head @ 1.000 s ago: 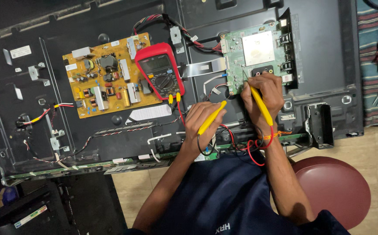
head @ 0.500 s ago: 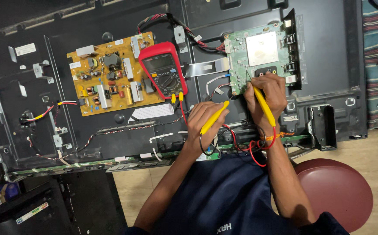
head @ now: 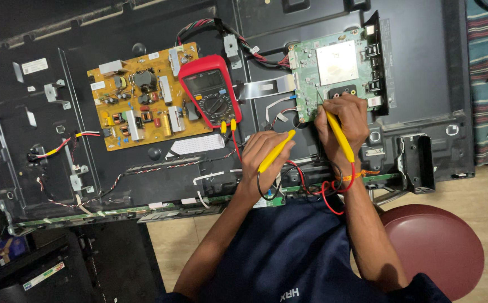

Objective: The person works on a disassembled television lying face-down on a workbench. They first handle wires on the boards, retrieve a red multimeter from a drawer, then use yellow multimeter probes to test points on the green main board and later the yellow power board, moving the probes between different components.

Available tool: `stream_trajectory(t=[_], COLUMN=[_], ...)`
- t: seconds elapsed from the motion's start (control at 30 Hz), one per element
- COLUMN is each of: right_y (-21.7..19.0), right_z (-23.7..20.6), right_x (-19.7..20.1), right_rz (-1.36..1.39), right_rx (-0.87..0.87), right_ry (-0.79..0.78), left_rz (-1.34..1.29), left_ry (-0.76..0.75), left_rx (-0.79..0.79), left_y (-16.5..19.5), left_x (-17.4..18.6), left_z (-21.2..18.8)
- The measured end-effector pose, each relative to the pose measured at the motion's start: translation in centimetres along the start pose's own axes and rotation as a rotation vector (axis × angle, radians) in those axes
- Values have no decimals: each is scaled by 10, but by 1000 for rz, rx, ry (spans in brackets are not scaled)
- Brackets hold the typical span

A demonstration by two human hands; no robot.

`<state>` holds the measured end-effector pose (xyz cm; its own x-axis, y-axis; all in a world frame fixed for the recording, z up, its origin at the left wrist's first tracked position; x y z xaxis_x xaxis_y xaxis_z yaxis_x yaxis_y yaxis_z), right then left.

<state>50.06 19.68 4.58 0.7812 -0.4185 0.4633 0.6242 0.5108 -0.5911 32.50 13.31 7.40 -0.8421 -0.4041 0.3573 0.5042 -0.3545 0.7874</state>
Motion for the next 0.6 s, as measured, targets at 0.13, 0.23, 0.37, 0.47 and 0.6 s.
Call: stream_trajectory(t=[0.13,0.23,0.37,0.47,0.6], right_y=[1,0,-1,-2,-2], right_z=[1,1,1,2,3], right_x=[-1,-1,-1,-1,-1], right_rz=[-1,11,19,22,13], right_rx=[-3,-8,-23,-23,-21], right_ry=[3,3,-2,2,1], left_rz=[-8,-11,1,3,-7], left_ry=[0,0,4,4,5], left_rx=[-2,2,2,2,6], left_y=[0,0,-1,-1,0], left_x=[1,2,2,2,2], left_z=[0,0,0,0,1])
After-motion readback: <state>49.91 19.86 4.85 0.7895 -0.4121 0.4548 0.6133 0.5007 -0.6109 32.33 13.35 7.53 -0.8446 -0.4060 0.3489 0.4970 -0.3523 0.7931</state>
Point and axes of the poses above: each hand's wrist, its own z-axis towards the middle knuckle, its own x-axis out of the back of the hand, y = z × x, the point moved 5 cm from there along z, towards the middle knuckle, and after that the axes turned 9 degrees about y, right-handed, at the moved point
